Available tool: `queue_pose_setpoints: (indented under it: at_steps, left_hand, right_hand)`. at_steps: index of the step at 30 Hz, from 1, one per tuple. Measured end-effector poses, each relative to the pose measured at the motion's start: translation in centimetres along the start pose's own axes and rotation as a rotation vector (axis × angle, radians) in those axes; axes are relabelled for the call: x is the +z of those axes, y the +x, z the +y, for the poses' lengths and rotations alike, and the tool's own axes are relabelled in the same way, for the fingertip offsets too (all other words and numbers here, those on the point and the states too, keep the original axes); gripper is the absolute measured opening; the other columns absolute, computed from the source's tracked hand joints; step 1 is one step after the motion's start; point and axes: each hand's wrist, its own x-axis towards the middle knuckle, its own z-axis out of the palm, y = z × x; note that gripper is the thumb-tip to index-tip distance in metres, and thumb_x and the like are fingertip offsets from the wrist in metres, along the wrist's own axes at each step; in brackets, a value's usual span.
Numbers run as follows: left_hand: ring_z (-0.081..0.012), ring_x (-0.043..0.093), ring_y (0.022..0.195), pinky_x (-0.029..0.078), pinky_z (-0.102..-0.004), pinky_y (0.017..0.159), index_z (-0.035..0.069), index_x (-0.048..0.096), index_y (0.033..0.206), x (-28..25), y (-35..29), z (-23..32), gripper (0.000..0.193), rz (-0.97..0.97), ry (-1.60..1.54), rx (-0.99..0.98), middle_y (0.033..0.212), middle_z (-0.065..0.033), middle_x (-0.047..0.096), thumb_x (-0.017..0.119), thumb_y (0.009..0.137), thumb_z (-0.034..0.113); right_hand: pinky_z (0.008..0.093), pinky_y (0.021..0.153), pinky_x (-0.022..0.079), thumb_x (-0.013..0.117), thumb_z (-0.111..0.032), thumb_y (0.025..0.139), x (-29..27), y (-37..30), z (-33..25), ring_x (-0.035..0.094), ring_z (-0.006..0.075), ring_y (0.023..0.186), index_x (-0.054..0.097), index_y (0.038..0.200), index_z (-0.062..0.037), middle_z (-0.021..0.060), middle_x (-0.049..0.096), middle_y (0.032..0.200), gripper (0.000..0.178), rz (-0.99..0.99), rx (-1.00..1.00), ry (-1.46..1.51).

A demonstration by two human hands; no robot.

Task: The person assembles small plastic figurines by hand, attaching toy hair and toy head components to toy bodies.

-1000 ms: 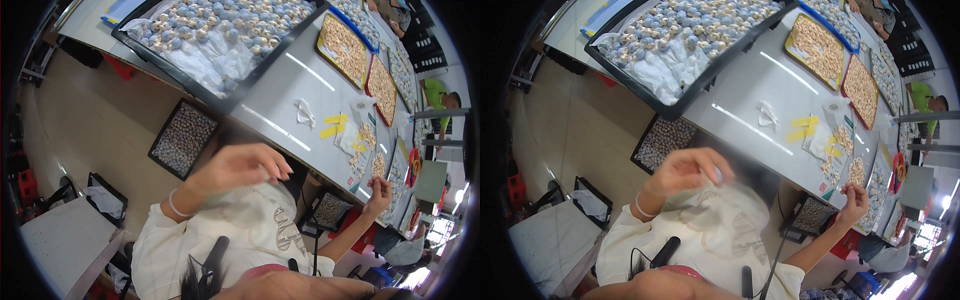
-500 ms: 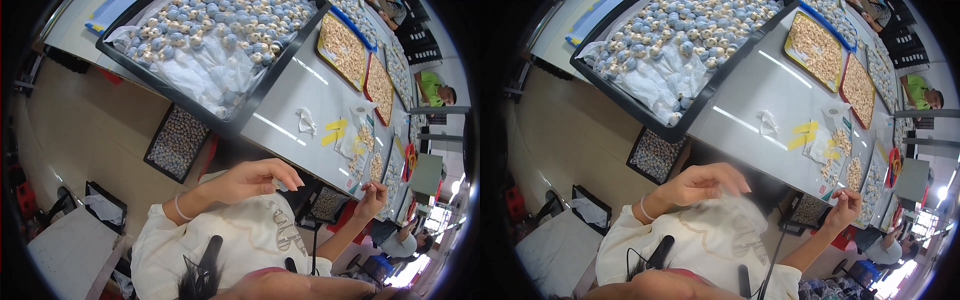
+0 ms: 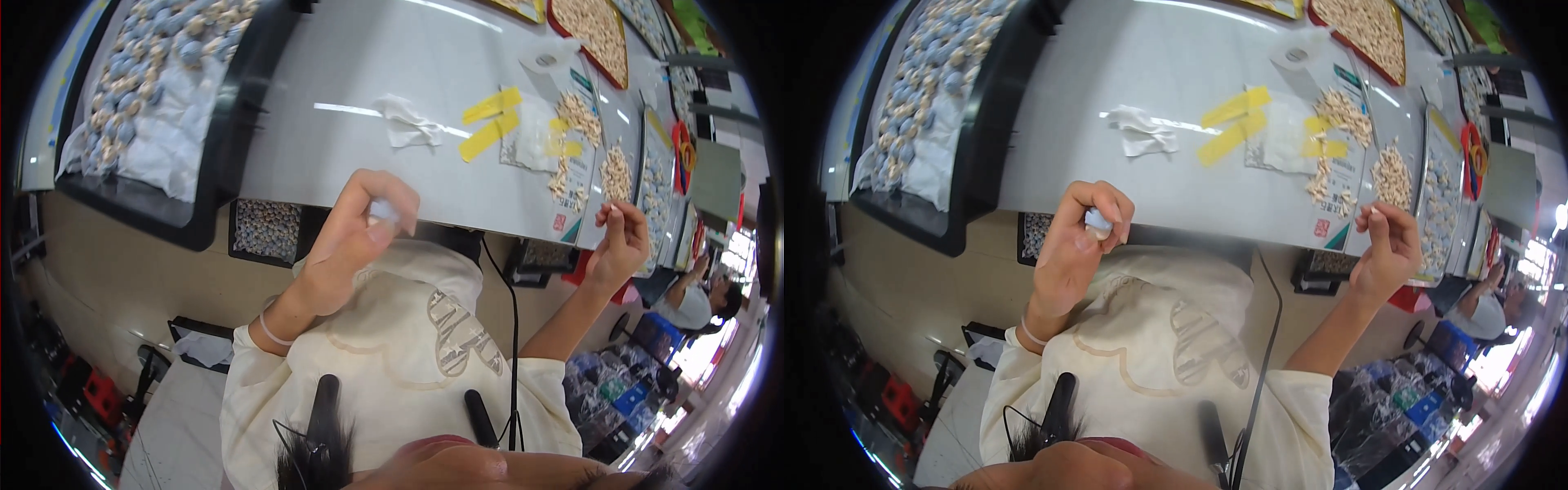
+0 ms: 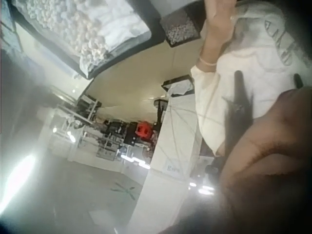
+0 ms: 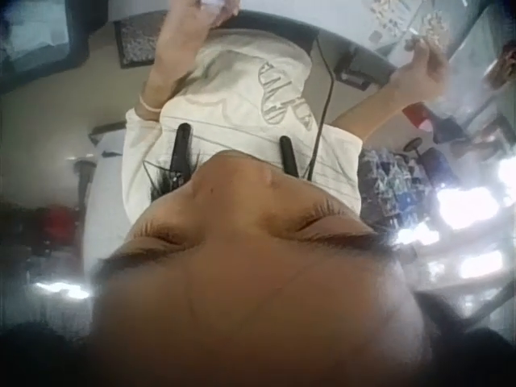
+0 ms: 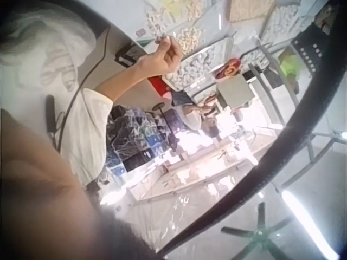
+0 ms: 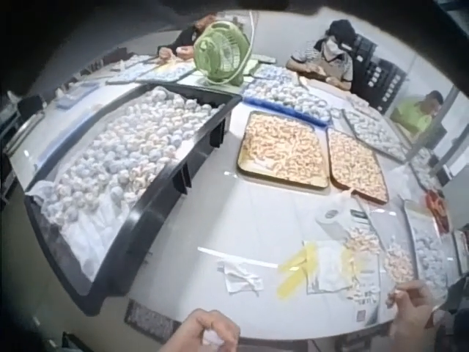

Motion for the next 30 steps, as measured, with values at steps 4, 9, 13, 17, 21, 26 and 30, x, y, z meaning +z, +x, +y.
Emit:
queue_pose_setpoints:
  at_steps: [4,9,13,17,21,26,30]
  left_hand:
    - [-0.0126,0.044,0.078,0.037,-0.0223,0.072,0.001,0.033,0.106,2.0,2.1,-1.2,0.028,0.053,0.025,0.06,0.098,-0.0104,0.042,0.046,0.083,0.011]
    - [-0.0173,0.048,0.088,0.04,-0.0263,0.072,0.0,0.032,0.109,2.5,4.0,-2.4,0.035,0.096,0.048,0.08,0.098,-0.0119,0.046,0.05,0.082,0.016]
    - [-0.0174,0.051,0.084,0.041,-0.0264,0.071,0.001,0.037,0.106,1.9,5.2,-3.4,0.031,0.026,0.426,0.233,0.097,-0.0132,0.047,0.052,0.08,0.008]
    - [-0.0201,0.05,0.088,0.04,-0.0295,0.078,0.0,0.045,0.098,2.5,5.7,-4.0,0.029,-0.025,0.425,0.187,0.097,-0.0141,0.048,0.056,0.071,-0.005]
    - [-0.0215,0.05,0.089,0.038,-0.0304,0.081,-0.001,0.047,0.094,3.6,6.4,-4.8,0.029,0.042,-0.075,0.111,0.101,-0.0143,0.046,0.058,0.067,-0.009]
    - [-0.0219,0.05,0.092,0.038,-0.0305,0.084,-0.002,0.046,0.094,2.6,7.8,-4.6,0.027,-0.204,0.36,0.13,0.104,-0.0134,0.045,0.059,0.07,-0.003]
    - [-0.022,0.05,0.093,0.037,-0.031,0.084,-0.002,0.046,0.097,3.4,7.3,-4.9,0.028,0.009,0.013,-0.029,0.1,-0.0128,0.048,0.058,0.072,0.001]
  right_hand:
    - [0.0231,0.056,0.044,0.059,0.001,0.073,0.1,0.7,0.6,0.054,0.0153,0.062,0.052,0.082,0.0042,0.0119,0.057,0.074,0.012,-0.012,0.018,0.047]
    - [0.0236,0.056,0.045,0.059,0.002,0.072,-0.2,1.1,0.8,0.056,0.0164,0.062,0.052,0.082,0.0034,0.013,0.058,0.074,0.013,-0.058,0.033,0.12]
    - [0.0235,0.056,0.045,0.059,0.002,0.072,0.3,1.5,1.2,0.057,0.0169,0.062,0.052,0.082,0.0039,0.0136,0.059,0.074,0.012,-0.055,0.068,0.117]
    - [0.0228,0.056,0.045,0.059,0.004,0.071,1.5,3.1,0.6,0.057,0.0156,0.063,0.054,0.08,0.0051,0.0126,0.059,0.073,0.01,-0.126,0.054,0.056]
    - [0.0183,0.059,0.042,0.061,0.003,0.069,2.8,5.3,0.6,0.053,0.0085,0.064,0.057,0.078,0.0034,0.0054,0.058,0.072,0.01,-0.226,0.011,-0.102]
    - [0.0177,0.059,0.038,0.061,0.002,0.068,5.0,7.0,0.9,0.049,0.0071,0.065,0.057,0.074,0.0016,0.0026,0.054,0.072,0.007,-0.535,-0.006,-0.252]
    - [0.0184,0.06,0.036,0.061,0.002,0.068,6.2,7.6,0.8,0.046,0.008,0.066,0.054,0.071,0.0016,0.0012,0.049,0.072,0.008,-0.659,0.053,-0.336]
